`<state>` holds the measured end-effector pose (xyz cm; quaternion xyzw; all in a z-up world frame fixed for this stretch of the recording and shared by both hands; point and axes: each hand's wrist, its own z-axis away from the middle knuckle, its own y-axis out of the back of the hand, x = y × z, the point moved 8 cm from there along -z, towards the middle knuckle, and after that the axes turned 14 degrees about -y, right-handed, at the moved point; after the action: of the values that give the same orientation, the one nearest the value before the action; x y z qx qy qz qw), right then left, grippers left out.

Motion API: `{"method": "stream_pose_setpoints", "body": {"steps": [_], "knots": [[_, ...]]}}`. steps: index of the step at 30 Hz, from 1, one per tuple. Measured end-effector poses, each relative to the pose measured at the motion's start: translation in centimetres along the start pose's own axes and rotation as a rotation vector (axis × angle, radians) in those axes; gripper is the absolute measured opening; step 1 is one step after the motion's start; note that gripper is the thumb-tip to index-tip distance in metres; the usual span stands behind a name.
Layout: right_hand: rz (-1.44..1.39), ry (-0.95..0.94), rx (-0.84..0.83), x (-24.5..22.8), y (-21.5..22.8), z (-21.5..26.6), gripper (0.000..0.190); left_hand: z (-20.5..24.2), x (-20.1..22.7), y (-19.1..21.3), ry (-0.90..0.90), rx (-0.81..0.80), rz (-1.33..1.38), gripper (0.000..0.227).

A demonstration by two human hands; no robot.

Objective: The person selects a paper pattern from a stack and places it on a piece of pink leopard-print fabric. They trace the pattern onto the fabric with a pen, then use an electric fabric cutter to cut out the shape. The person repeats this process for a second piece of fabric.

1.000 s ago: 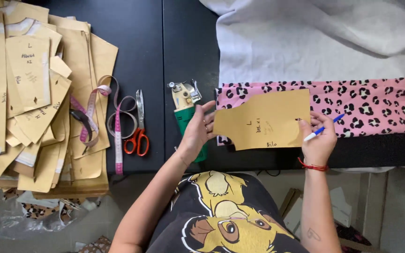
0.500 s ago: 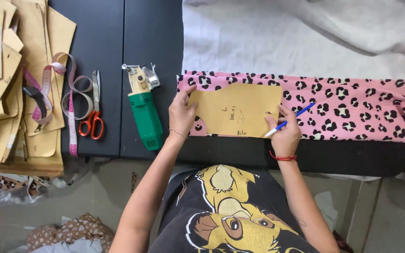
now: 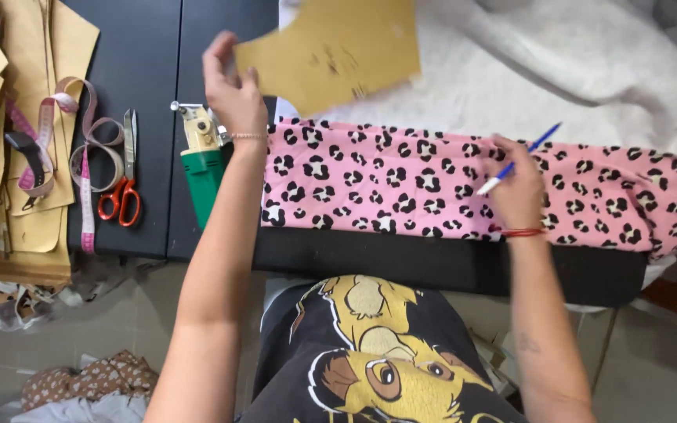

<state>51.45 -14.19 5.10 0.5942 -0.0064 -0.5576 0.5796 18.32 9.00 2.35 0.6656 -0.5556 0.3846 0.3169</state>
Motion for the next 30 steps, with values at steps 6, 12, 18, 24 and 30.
{"method": "stream_pose_setpoints", "body": {"steps": [6,12,18,24,30], "knots": [[0.62,-0.133,0.036,10.6,6.8,-5.6,0.043,2.1,5.1,-4.3,-0.603,-0.609,-0.86,0.013],[0.886,0.284,0.376,26.4,12.3,-11.9,0.017,6.8,-3.0,-4.2,-0.273,-1.193,-1.004,0.022],[0.347,0.291,0.119,22.4,15.8,-3.3,0.031,7.0,6.4,-4.4,-0.197,-1.531,-0.846,0.017],[0.343,0.176,0.139,30.0,18.8,8.4,0.041,12.6,14.4,2.5,-0.229,-1.517,-0.5,0.033],[0.719,0.25,0.302,32.0,17.3,15.3,0.029,20.1,11.4,8.0,-0.318,-1.582,-0.596,0.022]]}}
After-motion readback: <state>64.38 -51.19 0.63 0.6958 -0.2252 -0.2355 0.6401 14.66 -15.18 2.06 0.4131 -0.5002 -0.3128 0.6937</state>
